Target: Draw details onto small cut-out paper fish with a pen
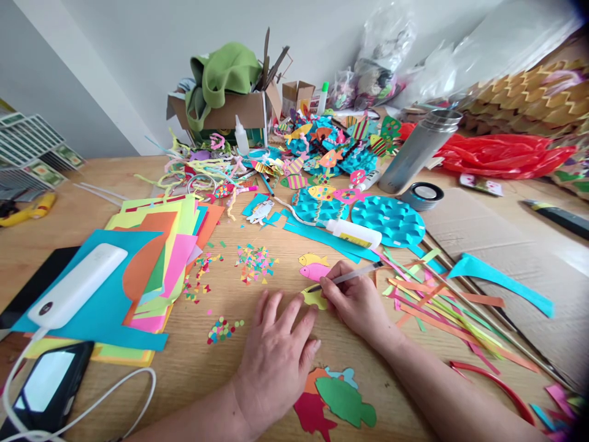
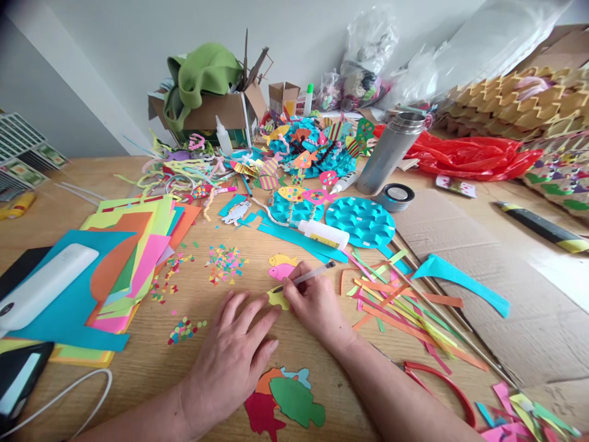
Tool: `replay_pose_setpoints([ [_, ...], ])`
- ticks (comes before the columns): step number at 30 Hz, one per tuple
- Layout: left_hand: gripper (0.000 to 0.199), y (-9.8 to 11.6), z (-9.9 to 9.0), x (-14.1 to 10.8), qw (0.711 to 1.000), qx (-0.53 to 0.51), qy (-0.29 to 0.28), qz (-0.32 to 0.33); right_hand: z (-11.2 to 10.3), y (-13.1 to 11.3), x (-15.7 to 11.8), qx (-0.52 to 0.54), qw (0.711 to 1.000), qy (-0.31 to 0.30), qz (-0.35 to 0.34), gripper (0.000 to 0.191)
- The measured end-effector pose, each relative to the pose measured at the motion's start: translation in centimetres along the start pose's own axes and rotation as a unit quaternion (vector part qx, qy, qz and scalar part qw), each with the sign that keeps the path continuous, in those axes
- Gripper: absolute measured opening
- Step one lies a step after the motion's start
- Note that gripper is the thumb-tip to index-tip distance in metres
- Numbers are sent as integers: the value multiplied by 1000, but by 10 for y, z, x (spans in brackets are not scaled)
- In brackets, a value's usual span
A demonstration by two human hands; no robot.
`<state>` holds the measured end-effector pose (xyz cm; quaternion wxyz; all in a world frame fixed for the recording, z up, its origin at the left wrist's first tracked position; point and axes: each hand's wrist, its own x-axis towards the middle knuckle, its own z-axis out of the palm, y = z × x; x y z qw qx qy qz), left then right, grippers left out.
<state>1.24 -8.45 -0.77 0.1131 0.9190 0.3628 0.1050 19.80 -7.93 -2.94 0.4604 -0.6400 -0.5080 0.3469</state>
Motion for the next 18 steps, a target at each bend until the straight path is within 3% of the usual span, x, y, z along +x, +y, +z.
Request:
replay_pose_setpoints([
  [18,34,0,-1,0,1000,-4,-6,-3,0,0,0,-3,1000,0,5,22],
])
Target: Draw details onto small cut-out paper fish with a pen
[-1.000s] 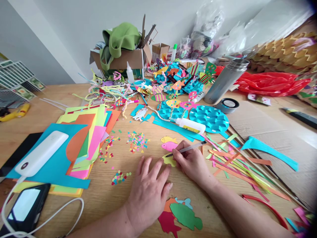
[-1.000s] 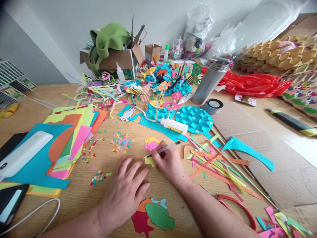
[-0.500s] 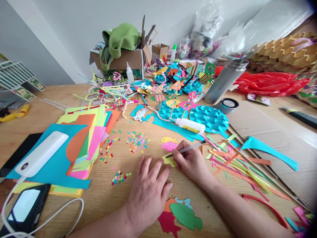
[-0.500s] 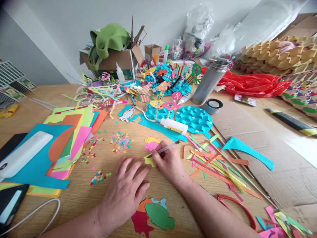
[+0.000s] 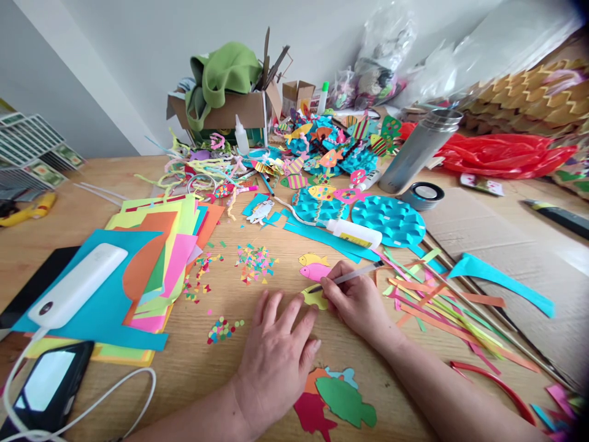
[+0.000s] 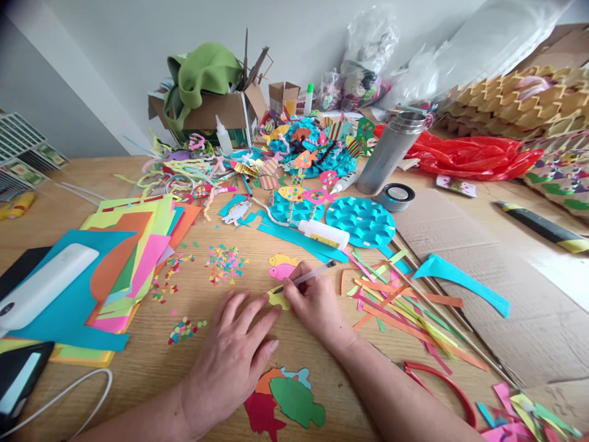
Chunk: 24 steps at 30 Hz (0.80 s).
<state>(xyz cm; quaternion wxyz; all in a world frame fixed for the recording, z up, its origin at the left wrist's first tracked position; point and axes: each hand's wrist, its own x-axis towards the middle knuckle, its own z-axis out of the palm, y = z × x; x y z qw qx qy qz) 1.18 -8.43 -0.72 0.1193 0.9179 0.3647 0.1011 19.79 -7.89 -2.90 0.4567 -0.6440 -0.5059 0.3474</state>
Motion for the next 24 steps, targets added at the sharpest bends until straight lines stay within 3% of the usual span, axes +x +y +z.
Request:
replay_pose_setpoints([
  [24,35,0,-1,1,1000,2,2,3,-1,-4,-1,-12,1000,-2,5,23],
])
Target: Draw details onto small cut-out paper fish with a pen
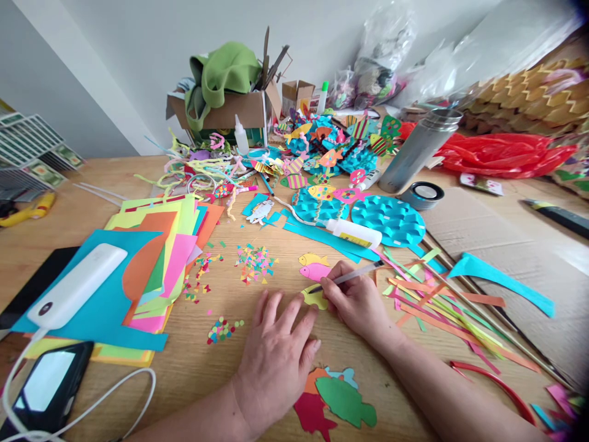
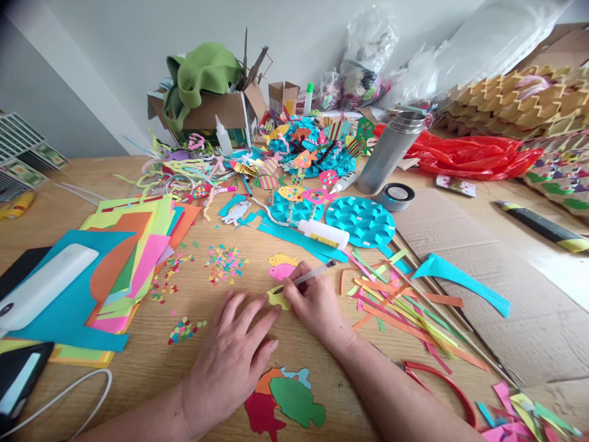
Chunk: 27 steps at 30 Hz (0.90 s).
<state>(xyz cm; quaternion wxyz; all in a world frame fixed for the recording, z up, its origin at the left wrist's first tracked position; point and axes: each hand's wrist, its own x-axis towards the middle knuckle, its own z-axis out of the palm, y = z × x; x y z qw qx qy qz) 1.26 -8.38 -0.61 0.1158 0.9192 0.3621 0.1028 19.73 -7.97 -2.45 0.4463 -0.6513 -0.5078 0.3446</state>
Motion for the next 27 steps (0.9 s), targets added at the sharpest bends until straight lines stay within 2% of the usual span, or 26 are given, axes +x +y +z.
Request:
replay_pose_setpoints([
  [27,36,0,2,-2,1000,4,4,-6,0,-3,-1,-4,1000,2,4,22],
])
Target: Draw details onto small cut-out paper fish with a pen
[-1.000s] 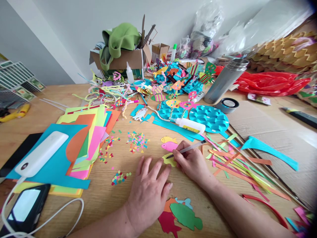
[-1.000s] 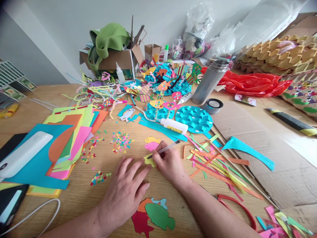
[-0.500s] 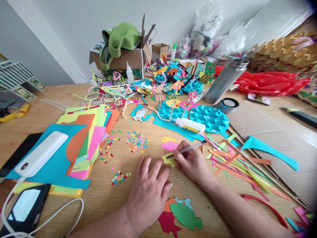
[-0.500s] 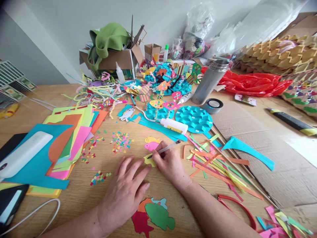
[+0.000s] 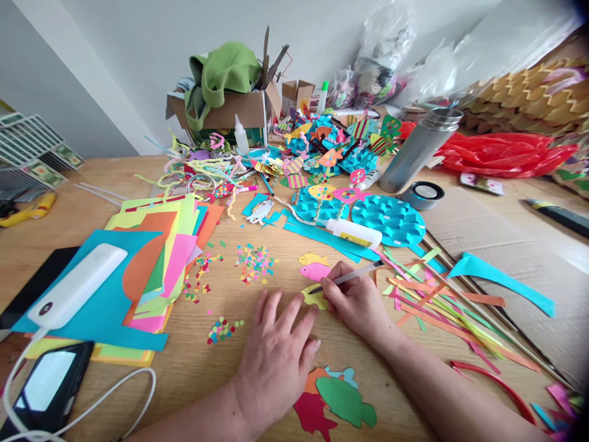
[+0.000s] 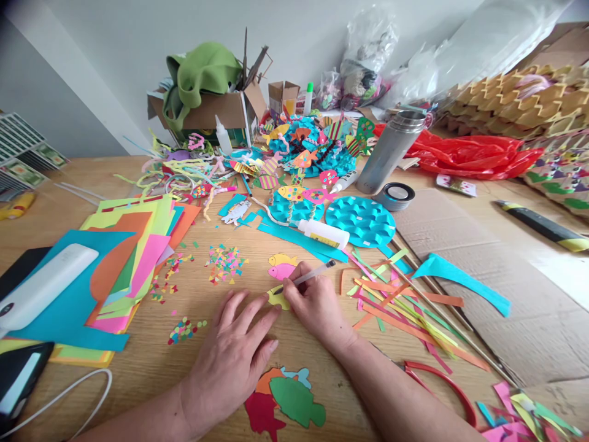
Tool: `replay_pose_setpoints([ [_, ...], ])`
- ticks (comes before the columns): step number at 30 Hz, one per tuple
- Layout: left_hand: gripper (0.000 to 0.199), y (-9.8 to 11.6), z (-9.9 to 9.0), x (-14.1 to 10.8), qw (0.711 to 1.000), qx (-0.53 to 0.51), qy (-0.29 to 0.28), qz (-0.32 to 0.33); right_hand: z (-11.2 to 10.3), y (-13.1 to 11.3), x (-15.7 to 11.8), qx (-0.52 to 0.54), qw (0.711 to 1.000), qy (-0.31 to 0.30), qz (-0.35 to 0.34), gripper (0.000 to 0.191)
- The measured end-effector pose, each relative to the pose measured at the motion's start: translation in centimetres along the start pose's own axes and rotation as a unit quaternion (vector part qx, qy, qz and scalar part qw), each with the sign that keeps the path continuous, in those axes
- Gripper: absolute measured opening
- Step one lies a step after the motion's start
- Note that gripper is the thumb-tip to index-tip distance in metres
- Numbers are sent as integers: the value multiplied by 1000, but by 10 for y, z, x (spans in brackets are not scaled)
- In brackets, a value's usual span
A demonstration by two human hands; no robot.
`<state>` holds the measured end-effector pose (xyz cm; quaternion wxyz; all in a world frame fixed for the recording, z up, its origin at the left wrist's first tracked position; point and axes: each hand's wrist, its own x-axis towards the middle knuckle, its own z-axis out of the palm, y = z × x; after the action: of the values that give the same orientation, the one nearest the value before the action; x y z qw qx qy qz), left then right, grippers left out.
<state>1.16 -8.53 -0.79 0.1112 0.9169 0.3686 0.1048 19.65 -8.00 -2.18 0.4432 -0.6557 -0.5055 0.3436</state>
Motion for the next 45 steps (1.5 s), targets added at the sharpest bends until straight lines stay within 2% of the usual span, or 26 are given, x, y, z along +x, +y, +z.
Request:
replay_pose_setpoints([
  [16,35,1,-1,1,1000,0,1,4,0,1,0,0,1000,-14,-9,22],
  [33,36,-1,0,2,1000,-7,1,6,0,2,-1,9,1000,5,-14,21],
  [45,36,0,1,1,1000,-2,-3,6,0,5,-2,1,1000,-3,-22,22],
])
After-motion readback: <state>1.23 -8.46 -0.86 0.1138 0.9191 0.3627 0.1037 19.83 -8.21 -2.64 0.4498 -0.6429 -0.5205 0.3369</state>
